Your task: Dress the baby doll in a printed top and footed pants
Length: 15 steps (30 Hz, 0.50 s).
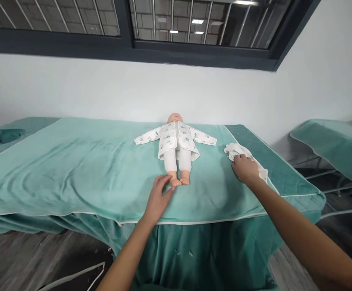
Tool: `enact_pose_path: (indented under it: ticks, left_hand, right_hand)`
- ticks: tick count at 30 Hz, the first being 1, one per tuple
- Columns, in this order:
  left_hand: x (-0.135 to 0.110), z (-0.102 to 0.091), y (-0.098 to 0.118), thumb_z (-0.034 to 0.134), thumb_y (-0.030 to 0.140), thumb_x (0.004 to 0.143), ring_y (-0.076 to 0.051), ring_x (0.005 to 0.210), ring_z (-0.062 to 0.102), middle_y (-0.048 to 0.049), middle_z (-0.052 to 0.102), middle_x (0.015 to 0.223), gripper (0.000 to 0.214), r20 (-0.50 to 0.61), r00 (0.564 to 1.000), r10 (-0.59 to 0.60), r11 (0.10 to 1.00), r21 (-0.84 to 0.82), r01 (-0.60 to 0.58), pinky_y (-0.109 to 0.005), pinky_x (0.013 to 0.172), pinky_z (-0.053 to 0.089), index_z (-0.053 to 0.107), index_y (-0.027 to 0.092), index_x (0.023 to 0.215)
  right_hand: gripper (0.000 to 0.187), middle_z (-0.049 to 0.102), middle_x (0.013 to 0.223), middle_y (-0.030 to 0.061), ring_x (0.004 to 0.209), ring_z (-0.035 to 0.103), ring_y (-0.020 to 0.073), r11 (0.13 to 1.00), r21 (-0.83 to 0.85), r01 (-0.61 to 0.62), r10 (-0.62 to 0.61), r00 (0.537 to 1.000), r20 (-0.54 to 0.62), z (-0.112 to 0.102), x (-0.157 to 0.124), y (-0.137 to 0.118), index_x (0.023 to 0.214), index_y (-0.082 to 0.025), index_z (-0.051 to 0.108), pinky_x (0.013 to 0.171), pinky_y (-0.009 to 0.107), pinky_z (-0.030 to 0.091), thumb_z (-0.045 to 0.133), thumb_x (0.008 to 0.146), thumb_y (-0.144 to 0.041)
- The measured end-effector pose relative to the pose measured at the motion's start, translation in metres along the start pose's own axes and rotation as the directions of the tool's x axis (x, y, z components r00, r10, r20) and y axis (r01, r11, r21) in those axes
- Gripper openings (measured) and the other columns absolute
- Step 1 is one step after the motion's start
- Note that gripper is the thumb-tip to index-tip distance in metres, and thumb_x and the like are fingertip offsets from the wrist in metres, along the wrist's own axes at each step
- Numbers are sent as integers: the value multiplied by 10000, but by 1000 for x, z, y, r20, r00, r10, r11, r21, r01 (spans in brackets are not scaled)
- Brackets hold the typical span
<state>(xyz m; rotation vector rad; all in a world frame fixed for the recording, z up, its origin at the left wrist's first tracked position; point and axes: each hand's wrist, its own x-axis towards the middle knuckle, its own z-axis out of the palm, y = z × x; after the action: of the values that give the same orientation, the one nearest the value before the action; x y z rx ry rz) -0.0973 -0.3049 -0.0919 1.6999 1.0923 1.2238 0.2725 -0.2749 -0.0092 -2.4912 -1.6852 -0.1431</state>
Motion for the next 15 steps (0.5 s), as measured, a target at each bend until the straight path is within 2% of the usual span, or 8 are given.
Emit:
enact_pose_path:
  ticks: [2, 4, 7, 8, 9, 11, 13, 15]
  left_hand:
    - [1, 1, 3, 625, 312, 891, -223, 1239, 574, -99, 585, 1324, 366, 3, 1000, 11, 1000, 26, -11, -416, 1091, 449, 633, 236, 1249]
    - [5, -3, 10, 626, 311, 886, -245, 1237, 575, -108, 589, 1314, 370, -10, 999, -47, 997, 55, 48, -446, 1081, 457, 627, 225, 1246]
    - [18, -14, 42, 665, 325, 856, -289, 1222, 592, -142, 574, 1350, 463, -2, 988, -152, 987, 59, 152, -475, 1038, 487, 589, 207, 1297]
    - [23, -19, 59, 682, 328, 845, -299, 1235, 590, -149, 556, 1384, 517, 27, 989, -145, 988, 48, 144, -471, 1031, 494, 563, 215, 1336]
    - [27, -23, 79, 690, 333, 845, -298, 1269, 574, -144, 524, 1435, 572, 67, 994, -87, 996, 30, 85, -460, 1042, 492, 526, 238, 1385]
    - [33, -33, 122, 709, 353, 845, -289, 1354, 516, -109, 471, 1508, 637, 137, 987, 84, 996, 6, -86, -430, 1081, 471, 476, 301, 1436]
    - [38, -42, 162, 724, 354, 841, -288, 1452, 401, -82, 423, 1550, 634, 77, 956, 285, 954, 70, -290, -428, 1163, 395, 486, 328, 1428]
    - [41, -51, 193, 746, 338, 821, -292, 1464, 368, -68, 431, 1540, 586, 32, 906, 422, 890, 175, -421, -441, 1201, 333, 542, 326, 1370]
  right_hand:
    - [241, 679, 1106, 226, 1026, 626, 329, 998, 64, 25, -27, 999, 45, -18, 7, -12, 1024, -112, 653, 852, 415, 455, 508, 875, -235]
    - [180, 698, 932, 121, 865, 626, 246, 990, 127, 66, -72, 996, 46, -40, 6, -28, 927, -164, 639, 746, 328, 448, 514, 873, -282]
    - [201, 623, 762, 6, 723, 551, 167, 925, 339, 174, -179, 984, -15, -80, -15, -63, 826, -212, 582, 645, 265, 411, 455, 897, -351]
    - [196, 586, 719, -7, 686, 518, 160, 811, 545, 213, -212, 975, -65, -94, -26, -77, 797, -211, 572, 616, 267, 391, 483, 879, -365]
    - [188, 557, 693, -18, 667, 495, 155, 650, 721, 239, -244, 965, -100, -109, -37, -91, 777, -214, 568, 599, 270, 376, 527, 856, -379]
    - [156, 509, 651, -35, 632, 452, 140, 402, 880, 255, -321, 939, -125, -139, -59, -118, 742, -221, 568, 575, 270, 347, 586, 819, -355]
    - [124, 503, 642, -43, 603, 432, 125, 282, 930, 237, -408, 907, -108, -169, -74, -141, 732, -220, 573, 559, 269, 334, 622, 797, -314]
    - [76, 543, 671, -40, 597, 452, 118, 191, 953, 235, -493, 862, -114, -196, -83, -157, 770, -218, 595, 556, 269, 345, 650, 787, -269]
